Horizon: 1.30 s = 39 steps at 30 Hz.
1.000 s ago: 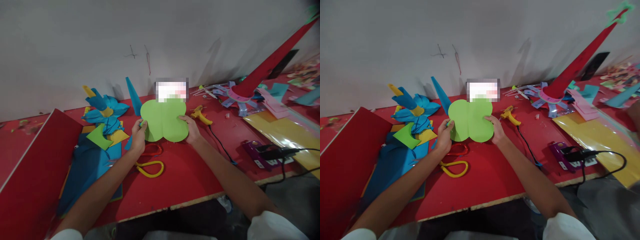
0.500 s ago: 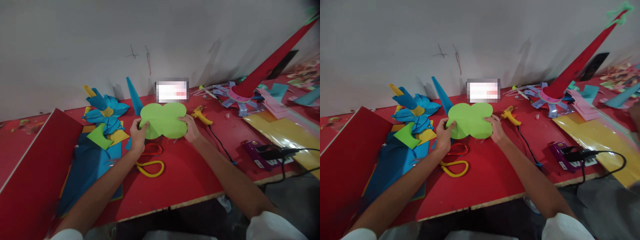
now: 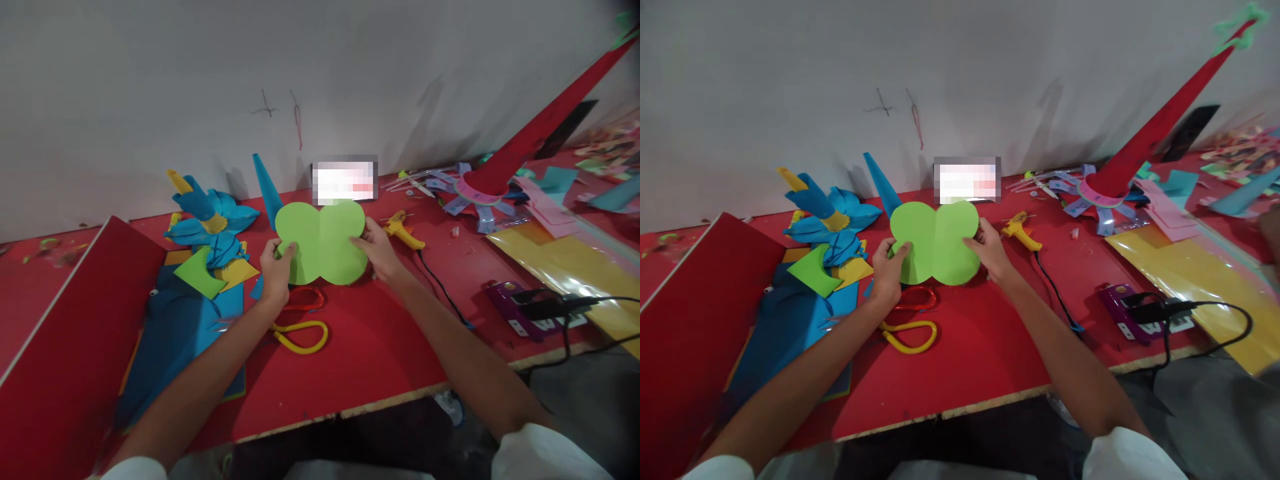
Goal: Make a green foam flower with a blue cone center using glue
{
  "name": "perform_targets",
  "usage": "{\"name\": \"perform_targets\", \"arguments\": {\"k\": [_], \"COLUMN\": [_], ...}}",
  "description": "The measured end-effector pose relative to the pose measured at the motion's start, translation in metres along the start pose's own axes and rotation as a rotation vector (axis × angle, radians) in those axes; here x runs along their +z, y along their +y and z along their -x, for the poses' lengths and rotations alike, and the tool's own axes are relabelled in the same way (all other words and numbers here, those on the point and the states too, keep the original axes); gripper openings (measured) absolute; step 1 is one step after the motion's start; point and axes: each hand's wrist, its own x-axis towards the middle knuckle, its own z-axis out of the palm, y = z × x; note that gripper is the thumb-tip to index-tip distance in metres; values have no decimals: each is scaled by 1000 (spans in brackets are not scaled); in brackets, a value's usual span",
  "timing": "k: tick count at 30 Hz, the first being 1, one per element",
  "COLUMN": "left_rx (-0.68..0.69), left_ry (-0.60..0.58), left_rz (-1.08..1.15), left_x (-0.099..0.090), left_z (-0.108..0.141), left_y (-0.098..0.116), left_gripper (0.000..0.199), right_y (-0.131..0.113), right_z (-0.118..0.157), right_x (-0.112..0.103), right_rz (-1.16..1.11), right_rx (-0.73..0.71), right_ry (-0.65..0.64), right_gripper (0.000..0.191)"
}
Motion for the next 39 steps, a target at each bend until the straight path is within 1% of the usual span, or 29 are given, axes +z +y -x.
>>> {"name": "perform_targets", "arguments": {"k": [2,4,6,8,10,12,14,16,18,20,22,23,24,26,29,32,36,39], "left_rx": [21,51,104,177,207,196,186,217,272,311,284,251,220,190,213,234,269,275], "left_ry": [-7,-5,-11,-56,-165,-315,-454,-526,-508,-426,-378,-380,-395,-415,-362,-336,-319,-311], "left_rz": [-7,-11,17,83,144,120,22,-67,-114,-134,-118,-94,-70,-39,1,24,-7,-29], "left_x": [-1,0,0,1,3,4,5,5,6,6,6,7,7,7,6,4,2,1], "left_z": [-1,-1,-1,1,6,11,14,15,13,10,6,5,4,3,3,3,1,1], "left_y": [-1,-1,-1,1,4,8,10,10,8,4,-1,-4,-7,-11,-11,-7,-3,-1], "left_gripper": [31,30,28,30,39,44,39,33,34,44,59,64,63,52,40,32,23,12], "right_y": [2,5,9,13,16,16,15,11,8,6,7,8,10,16,23,21,11,10], "right_z": [-1,-3,-5,-6,-6,-4,-2,2,5,8,9,9,9,7,5,6,10,9], "right_x": [-2,-4,-5,-6,-6,-4,-2,2,5,8,10,10,10,9,6,5,7,8], "right_rz": [26,64,115,161,188,189,172,139,90,40,23,32,49,79,104,129,188,244], "right_rx": [15,-7,-44,-67,-66,-66,-78,-85,-66,-43,-37,-38,-39,-42,-42,-55,-104,-144], "right_ry": [-8,-13,-23,-36,-48,-52,-55,-67,-97,-128,-153,-163,-170,-144,-103,-170,-217,-243], "right_gripper": [44,43,39,34,31,29,28,28,31,36,40,42,43,46,57,63,60,44]}}
